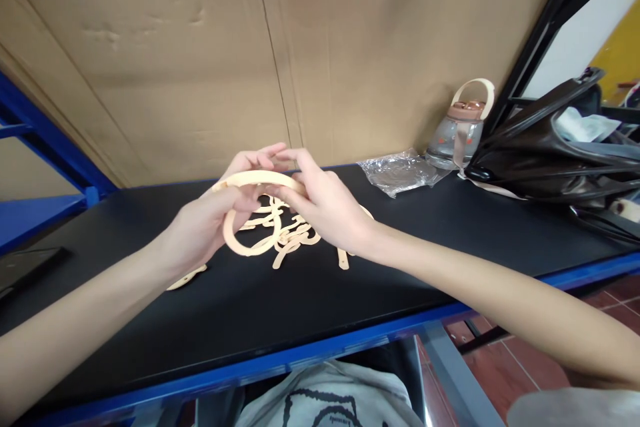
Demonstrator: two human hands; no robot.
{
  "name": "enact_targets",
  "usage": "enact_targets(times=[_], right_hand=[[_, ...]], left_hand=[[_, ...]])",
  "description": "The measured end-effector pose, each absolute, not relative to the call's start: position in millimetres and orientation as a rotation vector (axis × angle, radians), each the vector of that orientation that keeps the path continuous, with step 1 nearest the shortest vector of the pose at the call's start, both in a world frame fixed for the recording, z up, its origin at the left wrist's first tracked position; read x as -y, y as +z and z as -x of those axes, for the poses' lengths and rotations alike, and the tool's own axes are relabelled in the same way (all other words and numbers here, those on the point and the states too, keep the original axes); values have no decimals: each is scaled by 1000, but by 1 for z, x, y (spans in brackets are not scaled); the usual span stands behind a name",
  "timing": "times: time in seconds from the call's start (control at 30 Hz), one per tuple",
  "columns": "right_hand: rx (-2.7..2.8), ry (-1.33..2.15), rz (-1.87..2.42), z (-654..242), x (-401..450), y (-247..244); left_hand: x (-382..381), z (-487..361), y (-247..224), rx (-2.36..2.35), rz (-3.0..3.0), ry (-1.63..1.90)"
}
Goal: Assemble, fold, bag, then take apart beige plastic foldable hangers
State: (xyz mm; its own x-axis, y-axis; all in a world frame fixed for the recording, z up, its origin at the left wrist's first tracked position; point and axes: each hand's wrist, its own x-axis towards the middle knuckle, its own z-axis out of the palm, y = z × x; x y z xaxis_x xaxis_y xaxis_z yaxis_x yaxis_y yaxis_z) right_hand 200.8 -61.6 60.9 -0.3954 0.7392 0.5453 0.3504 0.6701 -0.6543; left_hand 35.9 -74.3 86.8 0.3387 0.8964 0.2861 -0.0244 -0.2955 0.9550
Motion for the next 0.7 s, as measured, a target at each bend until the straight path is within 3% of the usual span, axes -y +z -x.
enact_targets(times=[0.3, 0.43, 0.57, 0.7], right_hand=[[2222, -400, 1259, -213, 49, 60], [2330, -719, 1165, -210, 46, 58], [2500, -829, 967, -209, 44, 58], [2546, -668, 1047, -204, 43, 55]], left_hand=[[75, -19, 69, -1088, -1427, 926], [73, -25, 73, -1030, -1385, 858], [71, -28, 75, -1048, -1347, 799], [65, -32, 69, -1064, -1290, 825]])
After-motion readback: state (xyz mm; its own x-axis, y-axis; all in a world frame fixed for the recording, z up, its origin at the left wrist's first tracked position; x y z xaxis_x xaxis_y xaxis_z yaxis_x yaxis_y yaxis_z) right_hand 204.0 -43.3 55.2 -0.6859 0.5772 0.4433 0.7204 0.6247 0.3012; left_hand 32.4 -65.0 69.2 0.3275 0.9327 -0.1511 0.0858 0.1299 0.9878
